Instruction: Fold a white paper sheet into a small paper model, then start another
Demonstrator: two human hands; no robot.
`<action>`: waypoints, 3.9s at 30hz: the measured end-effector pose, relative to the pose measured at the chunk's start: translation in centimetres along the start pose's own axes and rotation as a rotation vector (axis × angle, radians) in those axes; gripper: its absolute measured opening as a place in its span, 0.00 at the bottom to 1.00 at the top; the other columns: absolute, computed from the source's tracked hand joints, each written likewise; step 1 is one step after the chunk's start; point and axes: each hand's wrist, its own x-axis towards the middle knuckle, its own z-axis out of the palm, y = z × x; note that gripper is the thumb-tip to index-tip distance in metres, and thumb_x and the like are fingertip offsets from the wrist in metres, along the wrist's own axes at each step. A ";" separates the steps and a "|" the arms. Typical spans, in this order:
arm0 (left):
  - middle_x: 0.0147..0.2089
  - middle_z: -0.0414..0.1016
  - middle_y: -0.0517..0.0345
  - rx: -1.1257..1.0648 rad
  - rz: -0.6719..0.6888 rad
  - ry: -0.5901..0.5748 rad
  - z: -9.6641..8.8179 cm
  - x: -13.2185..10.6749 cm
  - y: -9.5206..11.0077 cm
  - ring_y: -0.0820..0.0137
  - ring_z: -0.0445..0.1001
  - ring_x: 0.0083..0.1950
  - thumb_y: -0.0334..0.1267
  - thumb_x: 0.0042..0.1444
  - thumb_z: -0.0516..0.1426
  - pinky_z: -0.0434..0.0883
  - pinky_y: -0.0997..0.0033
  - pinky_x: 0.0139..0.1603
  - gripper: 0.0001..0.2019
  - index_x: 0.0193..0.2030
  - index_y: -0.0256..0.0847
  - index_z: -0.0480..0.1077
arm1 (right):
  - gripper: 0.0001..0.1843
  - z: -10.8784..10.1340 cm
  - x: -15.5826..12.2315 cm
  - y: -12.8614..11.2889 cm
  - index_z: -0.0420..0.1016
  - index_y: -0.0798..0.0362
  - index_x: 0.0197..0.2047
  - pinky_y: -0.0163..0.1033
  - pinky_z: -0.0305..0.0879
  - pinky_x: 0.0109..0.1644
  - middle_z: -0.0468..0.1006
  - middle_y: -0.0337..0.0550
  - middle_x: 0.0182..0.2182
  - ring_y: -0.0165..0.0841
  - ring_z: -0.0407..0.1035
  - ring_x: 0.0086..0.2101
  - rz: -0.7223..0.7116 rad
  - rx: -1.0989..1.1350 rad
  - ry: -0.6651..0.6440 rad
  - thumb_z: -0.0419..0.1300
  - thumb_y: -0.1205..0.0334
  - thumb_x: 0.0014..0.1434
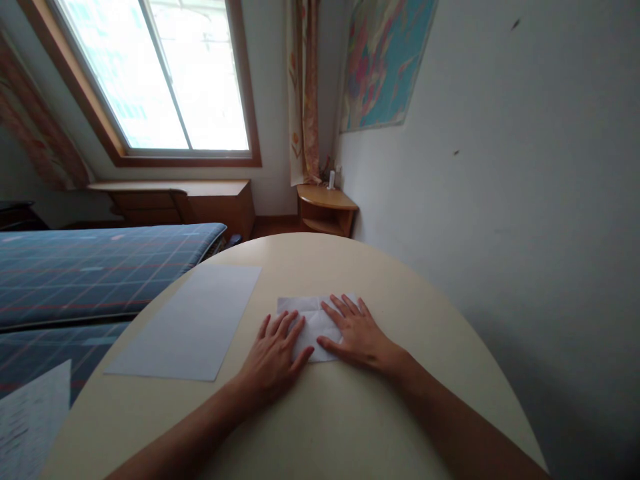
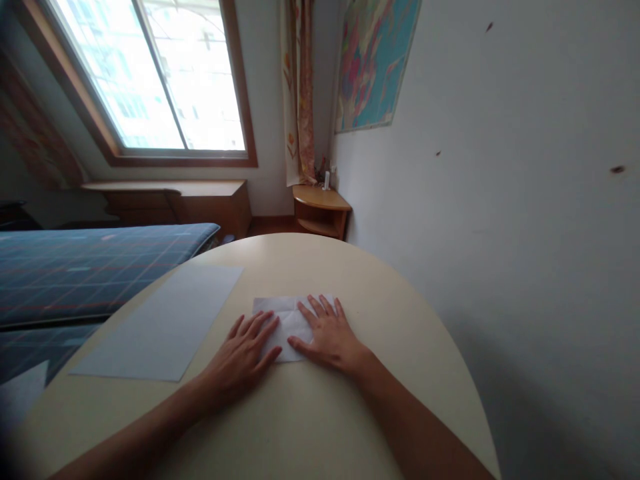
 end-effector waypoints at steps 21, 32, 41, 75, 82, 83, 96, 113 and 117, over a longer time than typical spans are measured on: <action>0.74 0.43 0.38 0.062 -0.007 -0.052 1.4 0.1 -1.0 0.49 0.40 0.74 0.58 0.65 0.42 0.49 0.47 0.70 0.36 0.72 0.35 0.48 | 0.36 -0.1 -0.3 -1.9 0.48 0.48 0.72 0.55 0.33 0.70 0.46 0.44 0.71 0.46 0.37 0.69 -0.092 0.041 -0.070 0.47 0.43 0.66; 0.73 0.48 0.45 0.028 0.020 -0.007 1.3 0.0 -1.0 0.49 0.43 0.73 0.56 0.65 0.45 0.51 0.46 0.69 0.34 0.72 0.39 0.48 | 0.35 0.0 -0.2 -2.9 0.42 0.55 0.73 0.50 0.35 0.71 0.44 0.45 0.71 0.40 0.37 0.69 -0.263 0.052 -0.076 0.45 0.52 0.68; 0.72 0.48 0.34 0.088 -0.096 -0.031 1.2 0.0 -1.4 0.48 0.46 0.73 0.57 0.65 0.44 0.51 0.45 0.69 0.36 0.70 0.30 0.52 | 0.41 0.2 -0.1 -1.4 0.47 0.54 0.72 0.54 0.36 0.71 0.46 0.49 0.70 0.45 0.38 0.68 -0.068 0.024 -0.041 0.44 0.37 0.65; 0.45 0.81 0.56 0.011 0.380 0.475 -3.2 -0.6 -0.8 0.70 0.80 0.43 0.33 0.65 0.52 0.75 0.71 0.44 0.09 0.47 0.44 0.73 | 0.11 -3.8 -1.9 -2.8 0.78 0.46 0.47 0.41 0.64 0.50 0.82 0.40 0.42 0.35 0.74 0.44 -0.415 0.022 0.357 0.55 0.61 0.67; 0.37 0.79 0.60 0.059 0.334 0.539 -4.3 -0.9 1.2 0.71 0.77 0.36 0.31 0.64 0.53 0.71 0.71 0.40 0.07 0.41 0.43 0.72 | 0.08 -3.6 -2.5 -4.0 0.77 0.50 0.41 0.40 0.64 0.50 0.83 0.43 0.37 0.35 0.75 0.41 -0.352 0.105 0.464 0.56 0.63 0.66; 0.37 0.79 0.61 0.058 0.316 0.550 -4.3 -0.9 1.4 0.71 0.77 0.36 0.30 0.64 0.53 0.71 0.71 0.39 0.07 0.40 0.43 0.72 | 0.08 -3.5 -2.5 -4.1 0.77 0.50 0.40 0.40 0.64 0.50 0.83 0.43 0.37 0.35 0.75 0.41 -0.347 0.121 0.474 0.56 0.62 0.66; 0.34 0.76 0.61 0.056 0.304 0.564 -4.6 -1.0 1.9 0.70 0.72 0.34 0.29 0.62 0.54 0.67 0.70 0.36 0.06 0.38 0.42 0.71 | 0.08 -3.5 -2.7 -4.9 0.77 0.50 0.36 0.39 0.62 0.44 0.82 0.40 0.35 0.33 0.73 0.36 -0.389 0.085 0.549 0.56 0.64 0.65; 0.33 0.75 0.61 0.079 0.308 0.558 -4.0 -0.6 1.9 0.69 0.71 0.34 0.27 0.59 0.56 0.66 0.69 0.35 0.06 0.34 0.42 0.70 | 0.04 -2.7 -2.3 -4.6 0.75 0.51 0.35 0.38 0.60 0.42 0.80 0.39 0.32 0.32 0.72 0.34 -0.459 0.054 0.593 0.60 0.69 0.59; 0.34 0.75 0.61 0.105 0.330 0.551 -4.0 -0.5 1.7 0.69 0.71 0.34 0.27 0.57 0.57 0.66 0.69 0.35 0.06 0.33 0.42 0.69 | 0.04 -2.9 -2.2 -4.6 0.75 0.52 0.34 0.38 0.59 0.42 0.80 0.39 0.32 0.32 0.71 0.34 -0.465 0.029 0.578 0.61 0.69 0.58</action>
